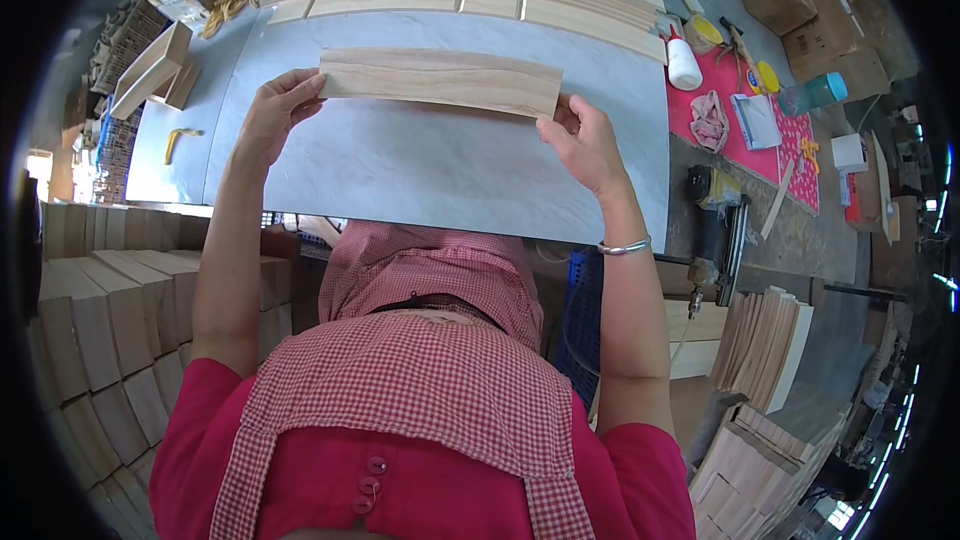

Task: The person assembles small wooden boxes by hand. They align wooden pieces, apply glue to the joints, and use a nail gun to fasten the pieces together. The person repeatedly picks up wooden components, applies adhesive, and secures them with nails, stacking completed boxes aside.

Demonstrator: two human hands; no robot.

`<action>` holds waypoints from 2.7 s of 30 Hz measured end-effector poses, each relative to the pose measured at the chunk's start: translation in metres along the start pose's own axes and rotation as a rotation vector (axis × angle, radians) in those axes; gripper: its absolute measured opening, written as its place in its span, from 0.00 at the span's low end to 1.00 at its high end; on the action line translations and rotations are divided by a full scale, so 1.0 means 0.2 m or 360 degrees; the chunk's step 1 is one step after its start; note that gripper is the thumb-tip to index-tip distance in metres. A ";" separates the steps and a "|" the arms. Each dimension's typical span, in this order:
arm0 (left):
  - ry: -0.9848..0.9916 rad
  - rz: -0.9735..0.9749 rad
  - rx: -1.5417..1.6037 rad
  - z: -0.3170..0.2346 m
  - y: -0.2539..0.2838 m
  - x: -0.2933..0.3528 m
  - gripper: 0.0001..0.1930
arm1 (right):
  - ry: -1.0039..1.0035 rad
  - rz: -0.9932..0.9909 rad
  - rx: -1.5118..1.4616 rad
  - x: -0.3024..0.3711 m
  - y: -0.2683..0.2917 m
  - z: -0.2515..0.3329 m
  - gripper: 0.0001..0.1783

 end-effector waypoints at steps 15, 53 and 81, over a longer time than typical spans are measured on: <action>-0.0513 -0.0036 -0.0535 0.14 0.00 0.25 0.29 | -0.0044 -0.0112 0.0236 0.18 -0.11 -0.06 0.19; -0.1117 0.0066 -0.0290 -0.01 -0.35 0.51 0.28 | -0.0138 -0.0481 0.0286 0.10 0.08 -0.07 0.17; -0.0970 0.0707 -0.0969 0.44 -0.49 0.48 0.31 | 0.1107 -0.0420 0.1405 0.31 -0.60 0.13 0.24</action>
Point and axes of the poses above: each hand's wrist, its own x-axis away from the middle knuckle, its own y-axis out of the back of the hand, z = x × y, the point moved 1 cm from there along -x, towards the middle knuckle, and after that the axes turned 13 degrees about x, right-handed, at the moved point
